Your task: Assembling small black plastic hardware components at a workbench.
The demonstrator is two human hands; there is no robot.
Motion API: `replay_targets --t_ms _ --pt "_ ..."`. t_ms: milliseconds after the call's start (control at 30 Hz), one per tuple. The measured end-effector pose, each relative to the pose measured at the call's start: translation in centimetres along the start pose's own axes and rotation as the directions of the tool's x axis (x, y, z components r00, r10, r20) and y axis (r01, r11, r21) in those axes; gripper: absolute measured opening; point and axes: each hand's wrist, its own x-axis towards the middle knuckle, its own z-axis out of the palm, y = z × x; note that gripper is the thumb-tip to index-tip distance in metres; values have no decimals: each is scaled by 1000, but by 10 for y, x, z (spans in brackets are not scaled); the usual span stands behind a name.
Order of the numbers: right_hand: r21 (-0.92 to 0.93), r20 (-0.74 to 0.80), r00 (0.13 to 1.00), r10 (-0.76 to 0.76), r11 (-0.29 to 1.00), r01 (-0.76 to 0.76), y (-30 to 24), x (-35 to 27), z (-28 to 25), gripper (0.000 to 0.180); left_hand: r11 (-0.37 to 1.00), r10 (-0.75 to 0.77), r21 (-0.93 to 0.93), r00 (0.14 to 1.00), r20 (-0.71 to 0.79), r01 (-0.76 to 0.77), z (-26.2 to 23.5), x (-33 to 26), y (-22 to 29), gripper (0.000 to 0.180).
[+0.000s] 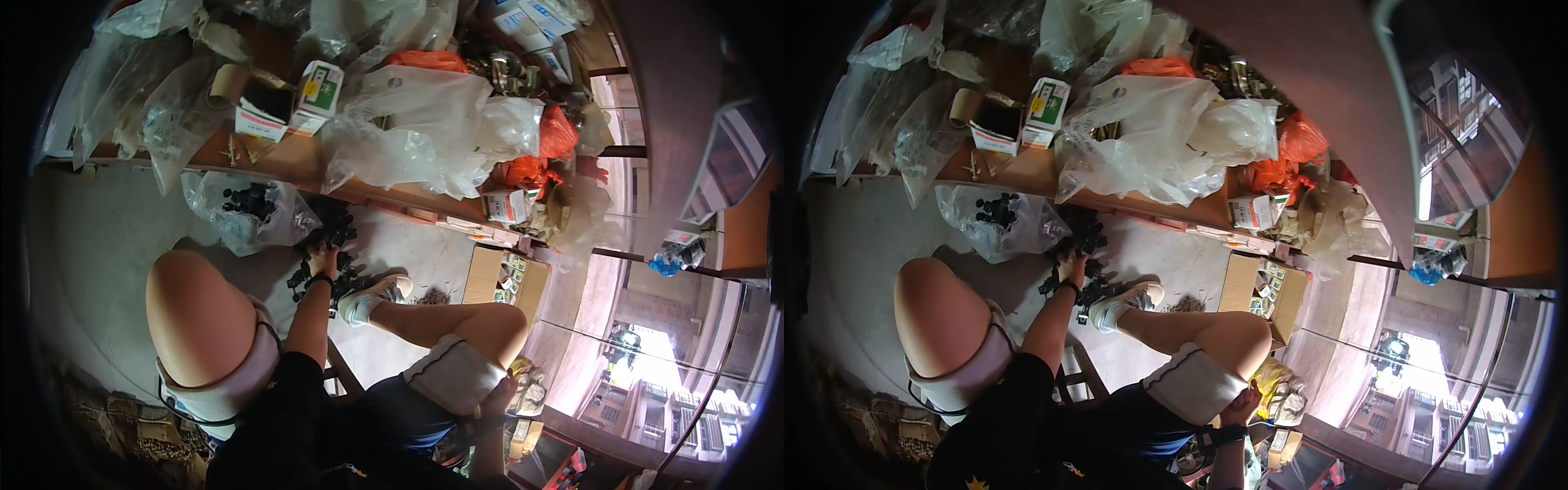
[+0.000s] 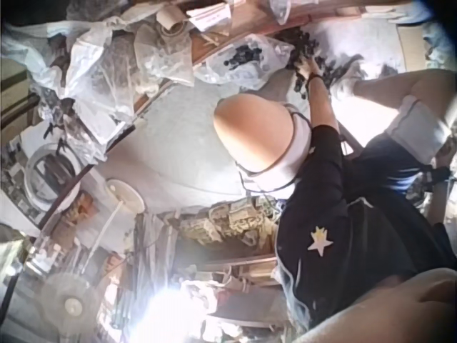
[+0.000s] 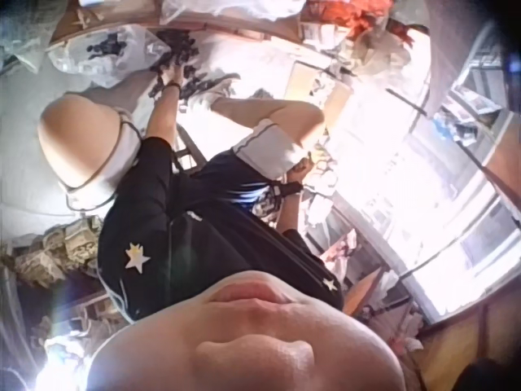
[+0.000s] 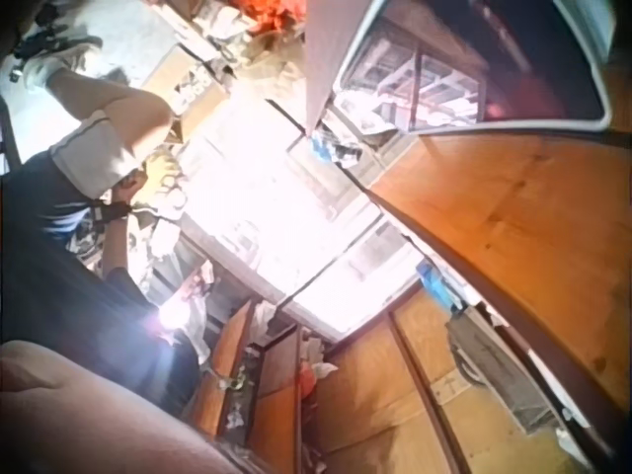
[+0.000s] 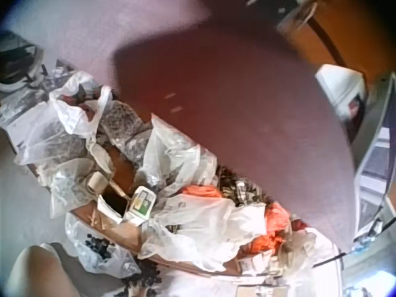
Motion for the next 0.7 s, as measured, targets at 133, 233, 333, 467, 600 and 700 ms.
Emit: replay_targets --t_ms 133,233,333,467,600,700 --pt "-112 199 972 -127 982 151 9 60 -55 14 954 278 98 959 53 -282 1 4 -12 38" --pt "-127 275 942 -195 963 236 12 74 -69 14 992 122 -51 990 73 -118 21 10 -7 39" --pt "-382 694 574 -434 454 805 6 94 -89 13 978 -26 -204 995 93 44 20 6 9 41" --pt "114 417 900 129 975 -193 23 53 -38 12 994 41 101 992 -116 -30 37 69 -94 14" --pt "218 260 966 -5 974 -54 2 26 -23 12 761 648 -123 755 100 -636 10 17 3 13" --pt "221 359 933 28 969 -114 5 4 -3 12 855 500 -204 863 77 -477 -21 13 10 8"
